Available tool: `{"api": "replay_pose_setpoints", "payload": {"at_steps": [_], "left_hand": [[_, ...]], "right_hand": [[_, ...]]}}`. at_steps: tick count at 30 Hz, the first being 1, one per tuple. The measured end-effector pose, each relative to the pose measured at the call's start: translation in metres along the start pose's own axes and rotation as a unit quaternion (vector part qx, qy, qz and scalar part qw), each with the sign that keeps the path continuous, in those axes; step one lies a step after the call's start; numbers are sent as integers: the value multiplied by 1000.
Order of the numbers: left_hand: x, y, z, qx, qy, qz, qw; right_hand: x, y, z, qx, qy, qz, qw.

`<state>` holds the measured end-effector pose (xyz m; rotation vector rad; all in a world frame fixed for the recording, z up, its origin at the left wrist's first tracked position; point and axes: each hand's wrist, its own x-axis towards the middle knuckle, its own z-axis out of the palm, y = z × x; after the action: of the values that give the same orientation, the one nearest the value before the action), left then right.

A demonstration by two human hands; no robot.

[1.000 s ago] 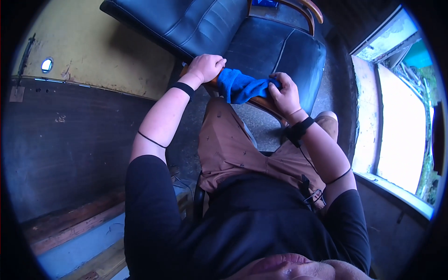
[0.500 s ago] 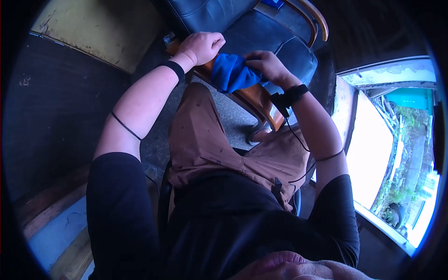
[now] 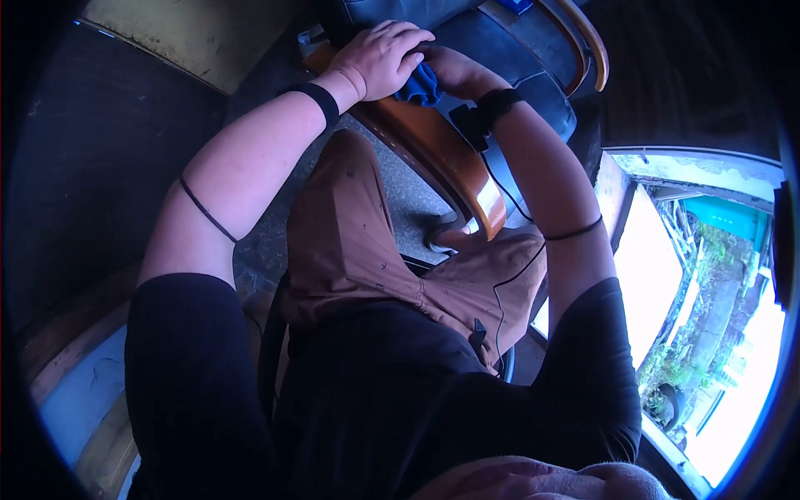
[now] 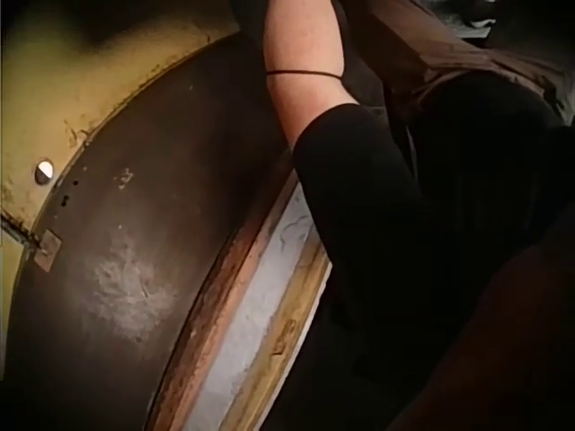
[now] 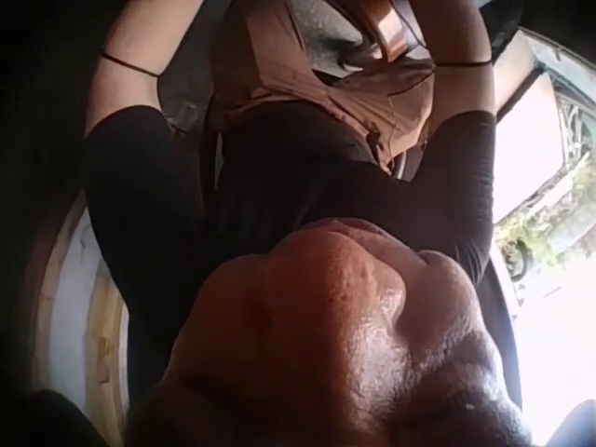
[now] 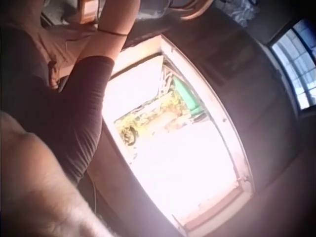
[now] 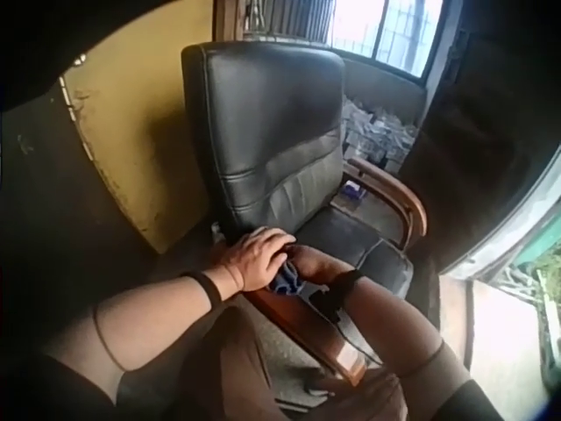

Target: The person wipes the armrest of a chair with a cloth, then wipes the seat of the chair with the cloth.

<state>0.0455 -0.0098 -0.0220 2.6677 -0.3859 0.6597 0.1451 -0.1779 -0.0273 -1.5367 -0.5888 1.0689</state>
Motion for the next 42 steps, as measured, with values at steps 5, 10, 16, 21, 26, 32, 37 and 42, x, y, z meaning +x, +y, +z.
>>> {"api": "replay_pose_setpoints", "payload": {"at_steps": [5,10,16,21,26,32,37,42], "left_hand": [[7,6,6,7,0,23,1000],[-2,0,-5,18,-12,2,1000],[5,7,-2,-13,-39,-8,999],[1,5,-9,-21,-32,-8,999],[7,7,-4,-37,-30,9,999],[-1,0,-1,-18,-20,-4,1000],[3,0,0,-34,-29,9,999],[6,-4,0,-39,-20,41,998]], "right_hand": [[15,26,-20,-125,-39,12,991],[21,22,-3,-91,-44,61,993],[-2,49,-22,-265,-95,-2,959],[-63,33,-12,-237,-89,7,967],[-118,77,-39,-157,-87,45,983],[-187,100,-45,-364,32,114,924],[-218,143,-53,-253,-50,-6,966],[-213,117,-40,-222,-32,-36,974]]}}
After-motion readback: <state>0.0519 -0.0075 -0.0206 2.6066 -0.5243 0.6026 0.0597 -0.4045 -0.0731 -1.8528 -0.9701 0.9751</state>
